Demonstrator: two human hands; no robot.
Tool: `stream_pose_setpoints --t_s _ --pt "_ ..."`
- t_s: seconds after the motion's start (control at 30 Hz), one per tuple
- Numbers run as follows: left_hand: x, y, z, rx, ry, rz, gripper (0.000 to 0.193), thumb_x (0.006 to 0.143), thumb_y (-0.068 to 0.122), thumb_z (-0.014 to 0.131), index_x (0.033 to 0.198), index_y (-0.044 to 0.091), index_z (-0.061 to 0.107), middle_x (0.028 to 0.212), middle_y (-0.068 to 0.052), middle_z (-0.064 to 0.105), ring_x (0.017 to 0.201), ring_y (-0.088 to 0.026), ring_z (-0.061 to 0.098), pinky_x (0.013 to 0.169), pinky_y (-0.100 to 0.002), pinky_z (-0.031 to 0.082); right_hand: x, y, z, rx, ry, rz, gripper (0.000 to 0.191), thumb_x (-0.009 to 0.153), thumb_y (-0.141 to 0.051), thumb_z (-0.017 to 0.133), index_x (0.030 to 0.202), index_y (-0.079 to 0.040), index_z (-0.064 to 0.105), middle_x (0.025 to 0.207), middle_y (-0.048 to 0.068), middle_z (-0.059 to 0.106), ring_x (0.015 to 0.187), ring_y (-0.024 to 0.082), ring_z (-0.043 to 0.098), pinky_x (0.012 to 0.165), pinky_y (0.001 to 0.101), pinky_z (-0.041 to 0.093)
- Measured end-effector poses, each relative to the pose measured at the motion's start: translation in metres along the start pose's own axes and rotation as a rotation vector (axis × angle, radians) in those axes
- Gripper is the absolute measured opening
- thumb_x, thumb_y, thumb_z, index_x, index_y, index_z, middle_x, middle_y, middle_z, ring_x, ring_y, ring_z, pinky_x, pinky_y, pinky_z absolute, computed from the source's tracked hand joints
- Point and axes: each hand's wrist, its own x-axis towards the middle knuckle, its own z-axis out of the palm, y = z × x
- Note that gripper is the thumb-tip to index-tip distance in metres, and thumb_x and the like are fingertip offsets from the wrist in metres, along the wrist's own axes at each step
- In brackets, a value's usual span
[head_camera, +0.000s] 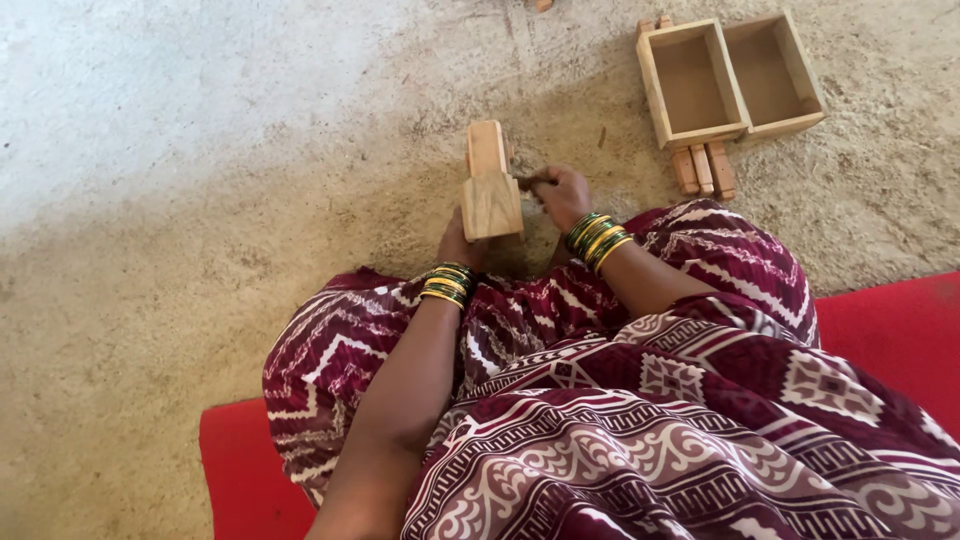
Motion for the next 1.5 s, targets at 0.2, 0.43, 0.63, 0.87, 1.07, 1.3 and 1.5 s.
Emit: stream_pose_setpoints --t_s 0.2,0.43,0.63,0.87,1.07,1.3,1.5 --pt "-0.006 0.005 -0.002 -0.422 -0.102 0.018 0.070 0.081 -0.001 0.067 0.145 0.008 0.040 0.135 -0.018 0.064 0.125 -0.031 0.062 0.103 -0.038 0.051 -0.005 -0.001 -0.018 0.285 0.062 0.147 0.019 0.095 -0.015 0.068 0.109 -0.005 0.076 0.089 0.003 0.073 0.067 0.009 0.061 0.057 0.0260 0.050" --pt "-0.017 0.044 -0.026 0.054 0.264 -0.058 0.067 0.079 -0.019 0.049 0.139 0.009 0.059 0.146 -0.013 0.060 0.129 -0.024 0.060 0.074 -0.033 0.064 -0.030 -0.011 -0.016 0.469 -0.145 0.099 0.024 0.099 -0.012 0.063 0.121 -0.008 0.071 0.094 0.005 0.075 0.069 0.010 0.064 0.063 0.0267 0.056" --pt "-0.034 0.084 -0.031 -0.395 -0.041 0.001 0.037 0.094 -0.005 0.061 0.126 0.011 0.072 0.115 -0.013 0.075 0.094 -0.025 0.068 0.076 -0.033 0.062 -0.048 -0.015 -0.001 0.341 -0.145 0.009 0.020 0.098 -0.007 0.065 0.118 -0.008 0.068 0.098 0.002 0.077 0.079 0.008 0.070 0.071 0.0245 0.059" --pt "-0.038 0.093 -0.037 -0.191 -0.001 0.195 0.020 0.087 0.010 0.080 0.106 0.012 0.076 0.114 -0.006 0.076 0.098 -0.015 0.075 0.087 -0.029 0.063 -0.057 -0.009 -0.002 0.407 -0.242 -0.061 0.024 0.101 -0.006 0.062 0.122 -0.009 0.071 0.104 0.001 0.076 0.088 0.006 0.069 0.087 0.0247 0.058" --pt "-0.042 0.085 -0.037 -0.171 0.050 0.186 0.008 0.088 0.010 0.082 0.095 0.010 0.078 0.106 -0.006 0.078 0.092 -0.014 0.075 0.082 -0.028 0.060 -0.062 -0.005 -0.005 -0.248 -0.163 -0.562 0.018 0.107 -0.001 0.065 0.118 0.007 0.077 0.105 0.015 0.080 0.120 0.035 0.050 0.105 0.0461 0.034" --pt "-0.045 0.090 -0.031 -0.167 0.128 0.046 0.017 0.087 0.009 0.080 0.102 0.009 0.075 0.089 -0.004 0.078 0.079 -0.010 0.071 0.074 -0.027 0.060 -0.057 -0.008 -0.009 0.266 -0.209 -0.126 0.006 0.097 -0.008 0.071 0.100 -0.004 0.067 0.092 0.004 0.073 0.077 0.010 0.067 0.071 0.0252 0.057" --pt "-0.037 0.075 -0.019 -0.023 0.369 0.015 0.022 0.093 0.017 0.072 0.113 0.006 0.074 0.109 -0.010 0.076 0.096 -0.018 0.074 0.088 -0.033 0.060 -0.062 -0.017 0.000 -0.184 0.194 -0.484 0.002 0.099 -0.008 0.067 0.100 -0.006 0.066 0.105 0.005 0.077 0.087 0.011 0.075 0.074 0.0237 0.062"
